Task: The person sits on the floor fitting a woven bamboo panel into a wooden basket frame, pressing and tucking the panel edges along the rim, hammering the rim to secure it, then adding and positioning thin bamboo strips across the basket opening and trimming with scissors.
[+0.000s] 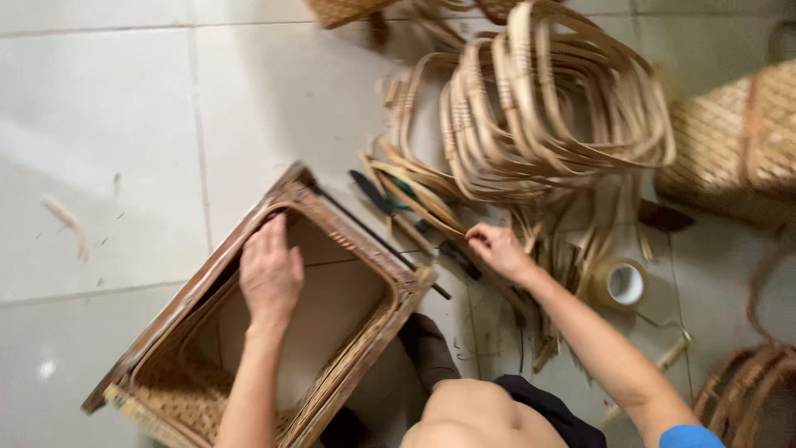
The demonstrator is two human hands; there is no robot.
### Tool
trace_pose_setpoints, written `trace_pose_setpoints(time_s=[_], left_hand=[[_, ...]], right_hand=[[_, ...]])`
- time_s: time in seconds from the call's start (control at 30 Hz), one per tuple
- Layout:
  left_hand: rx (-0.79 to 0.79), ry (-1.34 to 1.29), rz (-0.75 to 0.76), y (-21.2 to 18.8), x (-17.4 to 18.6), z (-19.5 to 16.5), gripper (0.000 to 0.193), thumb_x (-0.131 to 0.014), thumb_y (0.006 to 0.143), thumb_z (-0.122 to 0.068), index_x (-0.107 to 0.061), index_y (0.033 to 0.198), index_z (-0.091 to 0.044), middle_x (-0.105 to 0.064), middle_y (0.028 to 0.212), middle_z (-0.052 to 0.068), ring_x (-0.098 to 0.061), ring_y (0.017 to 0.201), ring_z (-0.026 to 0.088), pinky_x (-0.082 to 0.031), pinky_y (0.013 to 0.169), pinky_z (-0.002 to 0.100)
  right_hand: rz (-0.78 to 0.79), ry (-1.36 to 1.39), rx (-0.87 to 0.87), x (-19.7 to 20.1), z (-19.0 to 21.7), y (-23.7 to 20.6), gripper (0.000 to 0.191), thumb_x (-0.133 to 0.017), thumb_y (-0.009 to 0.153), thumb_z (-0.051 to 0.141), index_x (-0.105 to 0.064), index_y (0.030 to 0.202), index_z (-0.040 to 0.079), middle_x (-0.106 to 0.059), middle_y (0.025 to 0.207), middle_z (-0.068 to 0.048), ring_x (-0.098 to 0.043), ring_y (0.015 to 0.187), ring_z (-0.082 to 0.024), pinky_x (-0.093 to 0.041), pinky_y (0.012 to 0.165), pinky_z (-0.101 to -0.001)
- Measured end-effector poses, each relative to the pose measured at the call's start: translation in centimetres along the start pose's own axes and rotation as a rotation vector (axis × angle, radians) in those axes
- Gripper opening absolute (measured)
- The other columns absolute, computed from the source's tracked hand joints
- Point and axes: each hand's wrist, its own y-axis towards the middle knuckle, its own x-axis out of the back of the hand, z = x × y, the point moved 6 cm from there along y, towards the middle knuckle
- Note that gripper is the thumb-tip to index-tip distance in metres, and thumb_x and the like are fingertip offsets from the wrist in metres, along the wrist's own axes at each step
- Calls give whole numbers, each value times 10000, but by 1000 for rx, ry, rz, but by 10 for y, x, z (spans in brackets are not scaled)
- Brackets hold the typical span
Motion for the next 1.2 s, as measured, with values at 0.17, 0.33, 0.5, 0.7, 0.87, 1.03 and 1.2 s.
trace_pose_setpoints(time_s=[0.17, 0.33, 0.5, 0.7, 0.87, 1.03, 1.2], left_hand=[[-55, 105, 36, -8, -2, -5, 631, -670, 942, -233, -491, 1510, -24, -574, 1456, 172, -536, 1335, 306, -440, 1136, 406], [-71, 87, 58, -21, -1, -7, 616, -671, 958, -235, -516, 1518, -32, -557, 1502, 181, -527, 1363, 319, -444, 1159, 410], [-55, 152, 120, -28, -6, -9, 613, -681, 983, -245, -529, 1539, -39, -529, 1509, 180, -520, 1352, 331, -462, 1134, 403], [-67, 175, 118, -27, -1, -20, 615, -707, 952, -246, -547, 1508, -38, -527, 1499, 211, -522, 1331, 357, -470, 1088, 405], [-60, 7, 3, -18, 16, -29, 566, -726, 878, -187, -600, 1415, -64, -582, 1453, 183, -534, 1337, 348, -439, 1145, 442], [-24, -25, -3, -5, 12, -19, 570, -716, 867, -182, -589, 1410, -62, -574, 1441, 173, -532, 1304, 345, -452, 1097, 433], [35, -87, 16, 0, -6, -5, 505, -711, 871, -159, -612, 1360, -81, -549, 1458, 165, -516, 1329, 331, -470, 1078, 412]], right_hand=[[19, 13, -64, -17, -26, -73, 189, -688, 922, 154, -705, 1063, 30, -768, 904, -138, -754, 779, -250, -586, 713, -366], [-122, 25, -104, 6, -62, -146, 171, -674, 940, 114, -701, 1075, 11, -768, 974, -158, -749, 862, -280, -581, 744, -379], [-90, -126, 58, 12, -81, -205, 213, -689, 895, 120, -713, 1079, 15, -759, 1030, -148, -744, 876, -299, -597, 793, -379], [-99, -146, -206, 10, -104, -202, 570, -830, 805, 189, -534, 1264, 26, -664, 1181, -212, -688, 1038, -364, -574, 853, -437], [124, -381, -415, -25, -108, -188, 961, -778, 811, 169, -198, 1577, 184, -566, 1313, -242, -661, 1007, -399, -588, 813, -471], [375, -349, -408, -28, -123, -215, 1003, -793, 790, 222, -184, 1579, 115, -638, 1236, -273, -645, 1143, -406, -555, 953, -481], [596, -347, -74, 22, -49, -163, 868, -772, 756, 204, -337, 1502, 120, -591, 1425, -223, -627, 1220, -339, -523, 1007, -447]])
